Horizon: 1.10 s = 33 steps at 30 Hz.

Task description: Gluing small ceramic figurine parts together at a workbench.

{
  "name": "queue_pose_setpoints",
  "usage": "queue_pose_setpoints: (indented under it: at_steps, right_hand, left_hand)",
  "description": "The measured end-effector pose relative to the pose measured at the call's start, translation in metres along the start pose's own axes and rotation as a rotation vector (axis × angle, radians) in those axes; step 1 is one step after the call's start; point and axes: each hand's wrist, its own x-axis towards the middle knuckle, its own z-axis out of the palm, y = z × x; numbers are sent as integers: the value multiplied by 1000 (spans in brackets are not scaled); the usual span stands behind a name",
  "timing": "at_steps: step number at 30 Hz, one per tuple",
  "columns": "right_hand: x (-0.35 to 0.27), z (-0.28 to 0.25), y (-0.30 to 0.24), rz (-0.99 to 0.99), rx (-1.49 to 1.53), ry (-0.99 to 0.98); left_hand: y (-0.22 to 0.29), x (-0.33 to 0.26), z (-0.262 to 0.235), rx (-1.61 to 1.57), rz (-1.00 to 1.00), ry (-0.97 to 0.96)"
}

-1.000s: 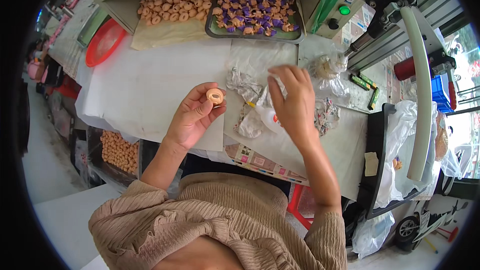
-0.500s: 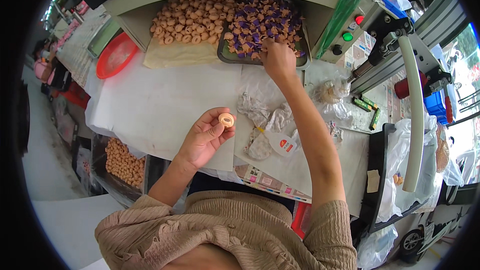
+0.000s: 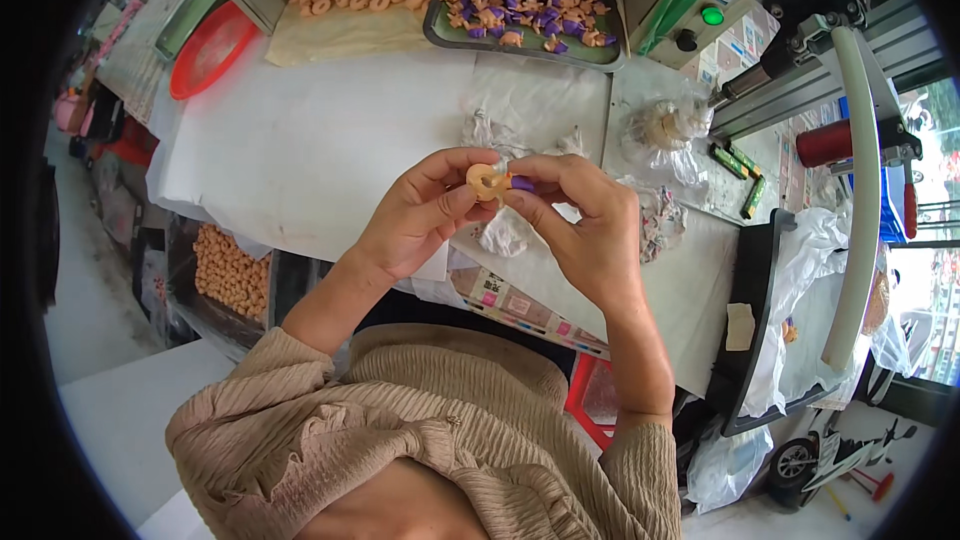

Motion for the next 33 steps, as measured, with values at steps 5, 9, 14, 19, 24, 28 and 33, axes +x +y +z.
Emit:
queue_pose_setpoints:
  at_steps: [5,9,14,19,24,28,33]
  right_hand:
    - [-11,-8,-2,-98,-132,-30]
    - [-14,-9,1,-90,-87,3]
    - [-22,-10,2,-171,-174,25]
    - [-19,-17,9,-191,-144,48]
    - [-14,-32,-3,-146,-153,-5]
    - [3,-94,-11,-547,-665,733]
    - [47,-195,-67,-1003,-1236,878]
  left_hand:
    - [-4,0,5,140,1,-41]
    - [-3,-1,11,202,-26,18]
    - [-5,-1,13,131,-79,0]
    - [-4,9,20,188,-91,0]
    - [-2,16,26,86,-133,-52]
    - [5,22,22,51,-109,-53]
    - [5,26,32,-2,-170,-22]
